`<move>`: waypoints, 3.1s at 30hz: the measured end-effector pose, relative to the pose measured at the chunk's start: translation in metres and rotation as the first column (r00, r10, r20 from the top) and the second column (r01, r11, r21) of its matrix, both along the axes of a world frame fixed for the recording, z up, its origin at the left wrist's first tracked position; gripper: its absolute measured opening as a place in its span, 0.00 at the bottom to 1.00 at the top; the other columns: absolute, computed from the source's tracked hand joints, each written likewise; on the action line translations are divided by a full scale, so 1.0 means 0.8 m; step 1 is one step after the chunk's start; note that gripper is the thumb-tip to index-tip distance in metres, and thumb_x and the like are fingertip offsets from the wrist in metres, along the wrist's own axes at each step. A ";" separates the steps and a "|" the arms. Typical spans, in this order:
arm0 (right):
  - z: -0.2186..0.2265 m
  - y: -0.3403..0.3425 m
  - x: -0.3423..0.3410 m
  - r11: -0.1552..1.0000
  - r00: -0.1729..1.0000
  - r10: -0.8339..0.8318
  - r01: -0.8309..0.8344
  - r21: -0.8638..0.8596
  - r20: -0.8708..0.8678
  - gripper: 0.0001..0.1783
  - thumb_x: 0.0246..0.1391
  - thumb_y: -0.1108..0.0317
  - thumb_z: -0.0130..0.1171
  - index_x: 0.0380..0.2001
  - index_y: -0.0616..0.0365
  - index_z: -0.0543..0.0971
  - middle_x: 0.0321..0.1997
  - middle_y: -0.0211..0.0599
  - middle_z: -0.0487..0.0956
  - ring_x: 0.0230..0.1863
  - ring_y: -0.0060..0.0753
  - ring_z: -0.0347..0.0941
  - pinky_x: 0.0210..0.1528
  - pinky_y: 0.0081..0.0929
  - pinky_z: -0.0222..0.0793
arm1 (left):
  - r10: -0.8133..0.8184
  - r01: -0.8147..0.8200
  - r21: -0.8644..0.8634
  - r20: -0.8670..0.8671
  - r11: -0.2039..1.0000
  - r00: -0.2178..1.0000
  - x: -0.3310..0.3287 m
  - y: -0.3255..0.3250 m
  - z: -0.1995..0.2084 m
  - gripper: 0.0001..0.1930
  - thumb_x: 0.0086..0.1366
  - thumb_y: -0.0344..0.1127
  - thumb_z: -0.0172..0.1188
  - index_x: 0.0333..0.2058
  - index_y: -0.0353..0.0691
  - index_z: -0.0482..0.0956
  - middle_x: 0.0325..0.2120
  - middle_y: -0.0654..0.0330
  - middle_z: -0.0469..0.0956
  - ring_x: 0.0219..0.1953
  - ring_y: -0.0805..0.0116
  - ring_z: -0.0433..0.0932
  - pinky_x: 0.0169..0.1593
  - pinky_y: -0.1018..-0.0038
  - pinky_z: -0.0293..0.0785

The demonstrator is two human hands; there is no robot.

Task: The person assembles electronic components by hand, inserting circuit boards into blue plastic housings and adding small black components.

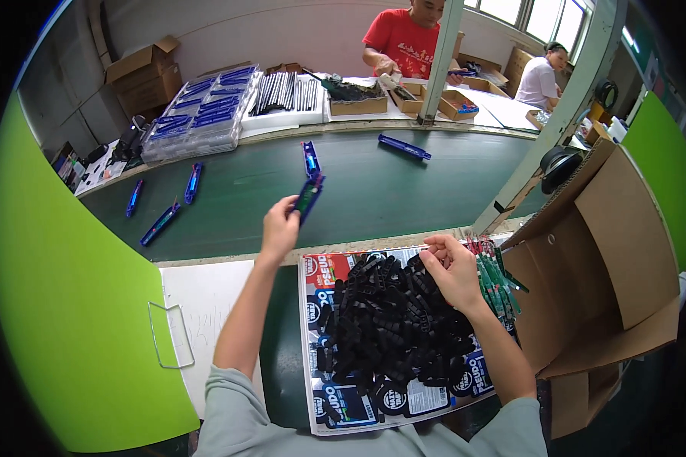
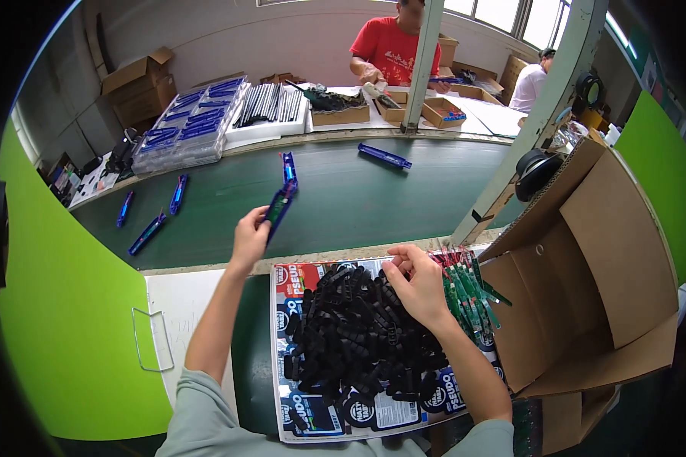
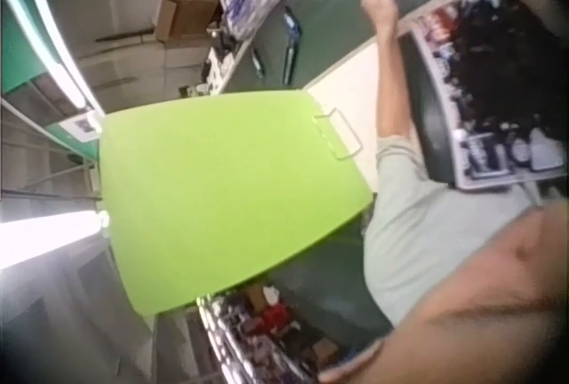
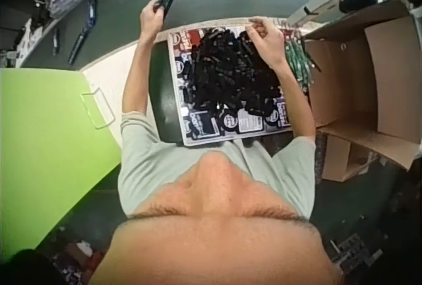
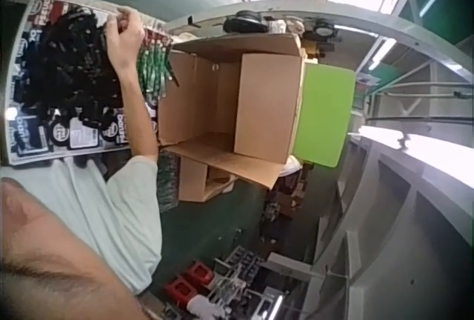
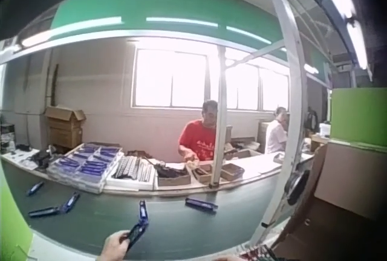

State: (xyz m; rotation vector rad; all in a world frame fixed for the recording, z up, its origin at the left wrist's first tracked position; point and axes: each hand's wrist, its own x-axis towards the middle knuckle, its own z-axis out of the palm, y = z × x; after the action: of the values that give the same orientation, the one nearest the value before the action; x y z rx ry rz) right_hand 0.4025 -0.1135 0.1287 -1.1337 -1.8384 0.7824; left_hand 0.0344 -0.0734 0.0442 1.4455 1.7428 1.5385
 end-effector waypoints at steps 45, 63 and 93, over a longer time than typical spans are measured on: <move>0.048 0.085 -0.039 0.531 0.729 0.040 -0.595 0.604 0.683 0.12 0.49 0.76 0.63 0.39 0.63 0.81 0.45 0.38 0.83 0.38 0.38 0.81 0.42 0.34 0.76 | -0.268 0.280 0.137 -0.102 0.950 0.958 0.129 -0.086 0.092 0.18 0.71 0.33 0.59 0.57 0.33 0.76 0.54 0.54 0.78 0.59 0.62 0.75 0.60 0.68 0.72; -0.041 0.023 0.042 0.940 0.652 -0.078 -0.205 0.274 0.754 0.15 0.56 0.56 0.66 0.39 0.54 0.86 0.40 0.40 0.81 0.52 0.44 0.74 0.58 0.41 0.66 | -0.488 0.644 0.032 0.681 0.765 0.546 0.185 -0.108 0.094 0.13 0.79 0.33 0.49 0.57 0.38 0.67 0.35 0.56 0.80 0.27 0.75 0.77 0.29 0.78 0.75; 0.034 -0.024 -0.056 0.785 0.925 -0.323 0.146 0.602 0.198 0.11 0.45 0.73 0.73 0.33 0.58 0.82 0.40 0.38 0.73 0.46 0.41 0.69 0.50 0.40 0.64 | -0.438 0.502 0.064 0.591 0.862 0.677 0.215 -0.112 0.062 0.12 0.72 0.31 0.62 0.49 0.29 0.82 0.36 0.60 0.84 0.32 0.78 0.81 0.35 0.80 0.81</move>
State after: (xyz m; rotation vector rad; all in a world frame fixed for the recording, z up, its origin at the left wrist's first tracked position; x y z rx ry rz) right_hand 0.3574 -0.1329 0.1560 -1.0715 -1.9253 -0.1196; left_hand 0.2062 -0.1634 0.0941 1.0745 0.9579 1.3742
